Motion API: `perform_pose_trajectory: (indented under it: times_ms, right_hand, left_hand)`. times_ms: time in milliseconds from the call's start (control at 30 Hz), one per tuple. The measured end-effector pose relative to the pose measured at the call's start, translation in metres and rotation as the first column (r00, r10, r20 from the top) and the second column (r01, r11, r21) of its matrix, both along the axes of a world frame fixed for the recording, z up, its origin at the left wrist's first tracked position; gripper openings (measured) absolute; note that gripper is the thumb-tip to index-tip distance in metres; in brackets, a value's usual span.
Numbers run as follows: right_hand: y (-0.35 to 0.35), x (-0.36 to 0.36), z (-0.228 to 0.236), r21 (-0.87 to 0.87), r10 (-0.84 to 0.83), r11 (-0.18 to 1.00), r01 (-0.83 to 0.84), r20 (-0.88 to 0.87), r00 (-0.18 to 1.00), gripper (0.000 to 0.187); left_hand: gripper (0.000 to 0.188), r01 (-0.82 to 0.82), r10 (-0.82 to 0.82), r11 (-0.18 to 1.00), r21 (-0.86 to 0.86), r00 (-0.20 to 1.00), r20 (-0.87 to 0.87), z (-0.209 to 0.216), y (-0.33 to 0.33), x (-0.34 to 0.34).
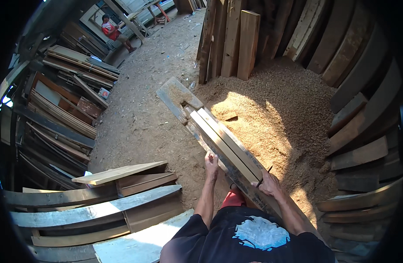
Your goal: The person handles and aligns wooden planks, measures a plank with a tape measure while marking it with a pencil, and draws lines on the wood using an L-square ruler and a pencil.
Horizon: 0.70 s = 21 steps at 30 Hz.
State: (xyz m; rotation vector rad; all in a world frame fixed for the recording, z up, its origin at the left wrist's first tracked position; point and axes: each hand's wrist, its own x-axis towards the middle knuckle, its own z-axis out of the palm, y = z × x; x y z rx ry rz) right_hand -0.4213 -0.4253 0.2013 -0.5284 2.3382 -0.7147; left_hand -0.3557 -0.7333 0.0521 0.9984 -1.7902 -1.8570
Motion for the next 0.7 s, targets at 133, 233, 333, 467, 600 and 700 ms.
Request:
perform_pose_trajectory:
  times_ms: [133,233,333,467,600,700]
  right_hand:
    - [-0.068,-0.038,0.005,0.017,-0.044,0.999,0.044,0.062,0.997,0.077]
    - [-0.1,-0.049,-0.006,-0.033,-0.117,0.992,0.119,0.049,0.992,0.068]
    - [-0.124,-0.053,-0.013,-0.039,-0.13,0.991,0.126,-0.092,0.987,0.061]
    - [-0.135,-0.062,-0.013,-0.05,-0.217,0.974,0.22,0.055,0.975,0.053]
    - [-0.132,-0.06,-0.019,-0.016,-0.226,0.974,0.226,-0.013,0.974,0.048]
    - [-0.132,-0.06,-0.021,-0.07,-0.213,0.975,0.21,-0.043,0.976,0.046]
  left_hand:
    - [0.072,-0.082,0.08,0.996,-0.029,0.994,-0.069,0.032,-0.09,-0.076]
    - [0.078,-0.084,0.086,0.996,0.022,0.991,-0.102,0.045,-0.138,-0.124]
    - [0.075,0.065,-0.065,0.998,0.003,0.997,-0.046,0.043,-0.173,-0.151]
    - [0.064,0.236,-0.233,0.97,-0.062,0.971,0.062,0.016,-0.198,-0.153]
    - [0.057,0.265,-0.266,0.964,0.007,0.964,0.025,0.04,-0.188,-0.161]
    - [0.058,0.295,-0.295,0.955,0.011,0.955,0.009,0.047,-0.193,-0.157]
